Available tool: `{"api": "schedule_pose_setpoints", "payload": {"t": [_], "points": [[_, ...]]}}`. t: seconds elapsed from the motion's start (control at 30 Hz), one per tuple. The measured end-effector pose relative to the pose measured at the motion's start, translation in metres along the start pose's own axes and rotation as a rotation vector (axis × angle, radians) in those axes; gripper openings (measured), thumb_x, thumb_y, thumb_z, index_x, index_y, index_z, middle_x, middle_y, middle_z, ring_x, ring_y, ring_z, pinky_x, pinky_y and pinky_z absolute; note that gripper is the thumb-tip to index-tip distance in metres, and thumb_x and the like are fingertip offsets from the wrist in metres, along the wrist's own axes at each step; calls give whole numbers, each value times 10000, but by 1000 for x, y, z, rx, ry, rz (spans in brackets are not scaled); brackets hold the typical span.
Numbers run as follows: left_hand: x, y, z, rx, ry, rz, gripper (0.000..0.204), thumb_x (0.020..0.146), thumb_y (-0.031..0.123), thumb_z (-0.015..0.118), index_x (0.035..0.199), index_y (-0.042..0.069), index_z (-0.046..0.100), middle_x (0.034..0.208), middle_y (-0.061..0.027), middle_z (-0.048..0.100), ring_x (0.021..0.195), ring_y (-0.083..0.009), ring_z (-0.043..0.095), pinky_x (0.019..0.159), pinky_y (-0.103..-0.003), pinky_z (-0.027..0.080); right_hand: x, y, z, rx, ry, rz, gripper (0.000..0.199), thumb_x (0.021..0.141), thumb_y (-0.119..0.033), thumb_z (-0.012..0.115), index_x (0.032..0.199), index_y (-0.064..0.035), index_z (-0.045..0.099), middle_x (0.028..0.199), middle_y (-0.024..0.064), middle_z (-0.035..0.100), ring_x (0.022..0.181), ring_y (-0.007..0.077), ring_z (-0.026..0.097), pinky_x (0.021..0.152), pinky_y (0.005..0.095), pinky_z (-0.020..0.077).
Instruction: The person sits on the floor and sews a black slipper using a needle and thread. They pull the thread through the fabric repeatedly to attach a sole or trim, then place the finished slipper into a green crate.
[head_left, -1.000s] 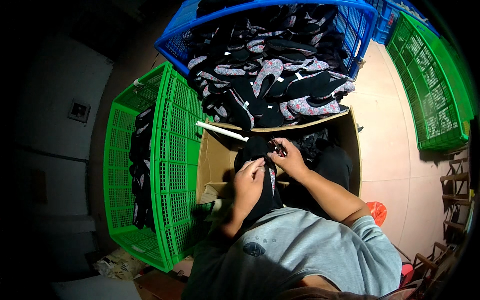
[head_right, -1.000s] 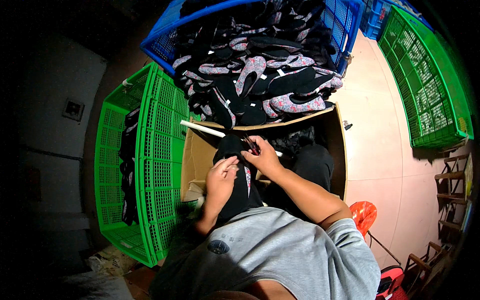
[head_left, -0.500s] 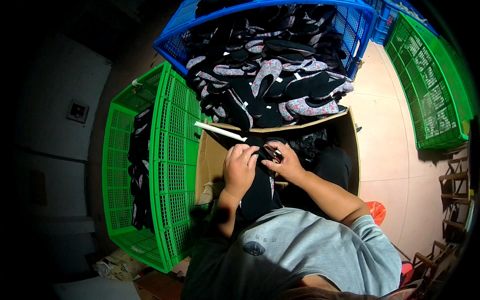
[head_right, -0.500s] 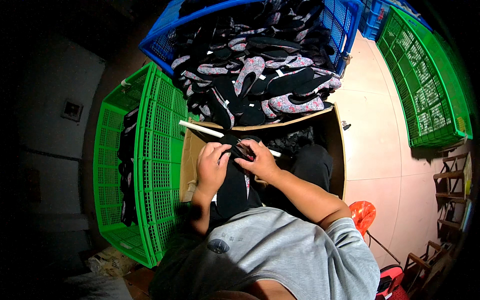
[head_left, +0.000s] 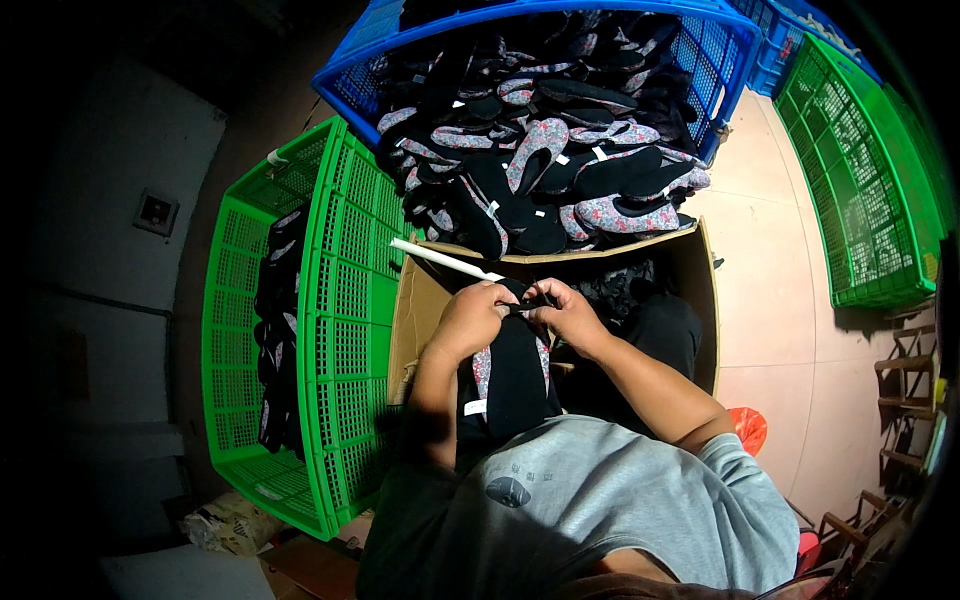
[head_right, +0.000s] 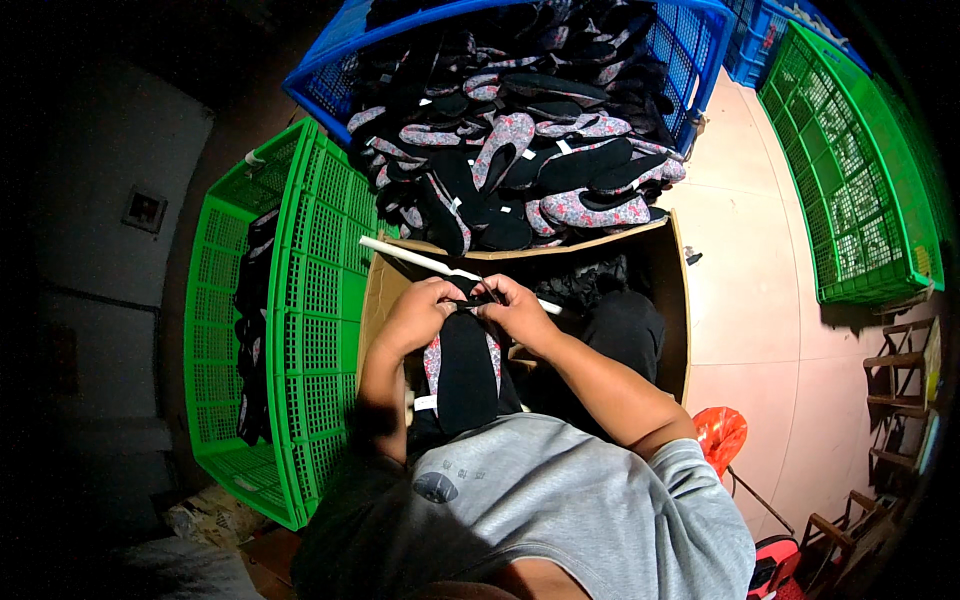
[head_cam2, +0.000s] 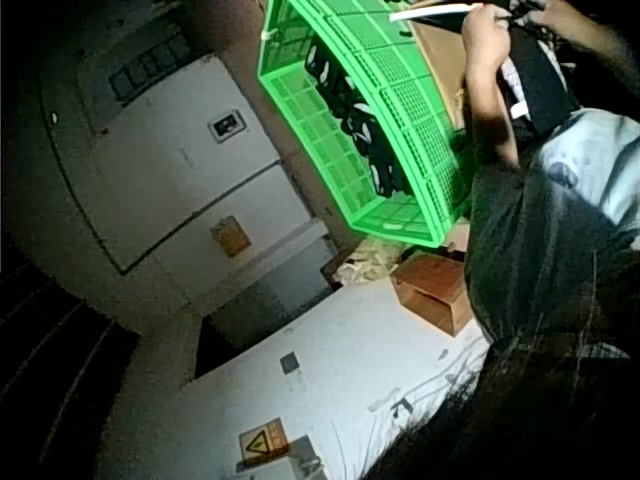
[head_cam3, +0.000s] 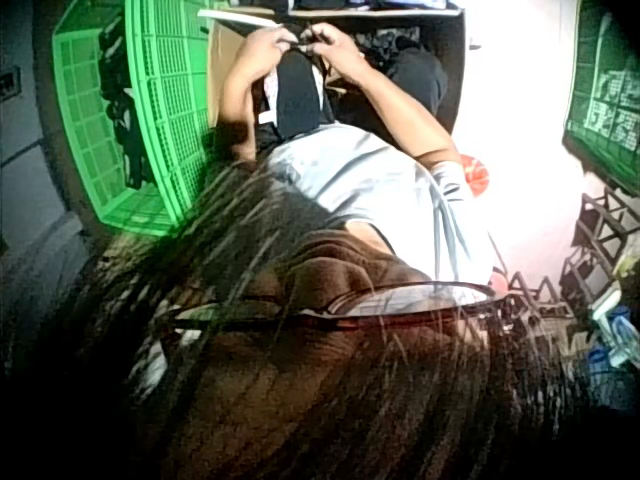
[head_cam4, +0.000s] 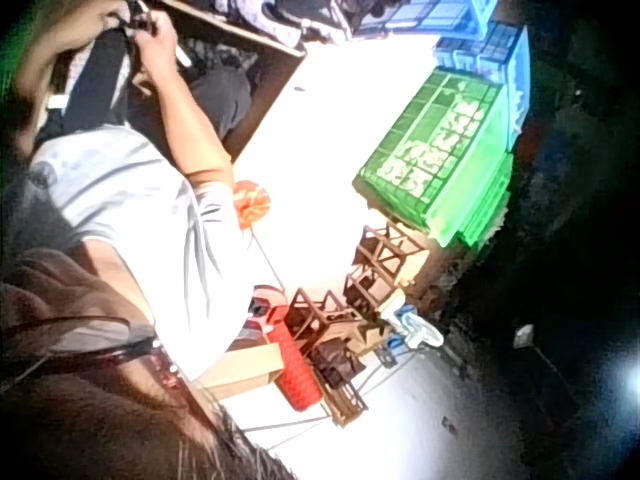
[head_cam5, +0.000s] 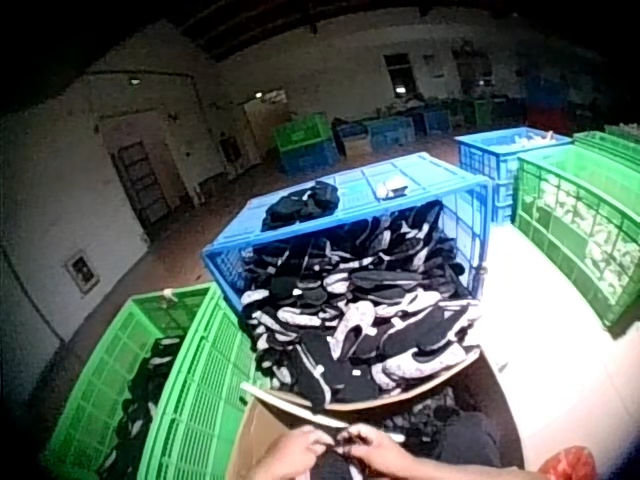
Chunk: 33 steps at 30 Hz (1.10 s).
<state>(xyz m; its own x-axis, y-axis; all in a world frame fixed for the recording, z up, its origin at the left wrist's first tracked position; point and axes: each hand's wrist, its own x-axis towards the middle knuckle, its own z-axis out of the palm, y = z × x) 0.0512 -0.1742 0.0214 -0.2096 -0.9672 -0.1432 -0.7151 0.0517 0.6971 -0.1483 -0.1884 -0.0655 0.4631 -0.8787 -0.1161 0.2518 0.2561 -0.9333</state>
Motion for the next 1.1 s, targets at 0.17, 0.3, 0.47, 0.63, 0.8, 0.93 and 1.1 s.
{"api": "schedule_pose_setpoints", "payload": {"t": [0.17,0.3,0.47,0.63,0.8,0.93,1.1], "points": [[9,-16,-10,-135,-87,-23,153,851,-41,679,984,0,743,900,-94,732,829,-169,668,774,-322,530,0,-21,3,77,-65,187,287,875,12,692,1142,-70,624,1008,7,639,879,94,617,759,249,497],[8,-23,0,-26,4,88,174,842,33,699,1006,49,757,946,-117,741,902,-247,713,829,-370,552,-3,-13,6,-49,40,41,306,868,9,712,1152,-61,625,1044,15,632,900,119,612,766,272,501],[-7,-11,14,76,204,171,181,821,214,769,948,92,726,951,-105,679,963,-329,673,844,-455,531,-8,-26,9,-27,109,179,267,896,-43,653,1159,-82,624,976,-2,633,757,82,575,633,223,436],[-18,-17,47,87,532,177,172,789,253,778,883,123,714,930,-109,655,974,-350,641,855,-491,504,-4,-10,15,104,133,169,309,901,-16,621,1199,-88,579,927,-8,618,753,75,583,611,183,419],[-21,-22,66,83,677,195,178,770,232,776,843,92,693,909,-111,632,953,-353,623,844,-492,495,-3,-7,16,31,96,121,270,905,-9,625,1150,-109,571,916,-30,598,690,49,548,583,169,417],[-19,-25,72,90,701,199,179,753,218,786,823,82,693,909,-107,617,966,-347,618,868,-473,487,3,2,3,38,33,55,259,908,-32,631,1153,-99,579,955,-20,623,706,59,556,618,192,430],[-23,-30,77,132,701,168,195,749,236,792,829,81,704,929,-99,617,995,-333,609,890,-471,481,6,8,-5,-26,-18,92,305,915,-39,626,1215,-84,586,967,-8,636,741,73,562,642,212,436]]}}
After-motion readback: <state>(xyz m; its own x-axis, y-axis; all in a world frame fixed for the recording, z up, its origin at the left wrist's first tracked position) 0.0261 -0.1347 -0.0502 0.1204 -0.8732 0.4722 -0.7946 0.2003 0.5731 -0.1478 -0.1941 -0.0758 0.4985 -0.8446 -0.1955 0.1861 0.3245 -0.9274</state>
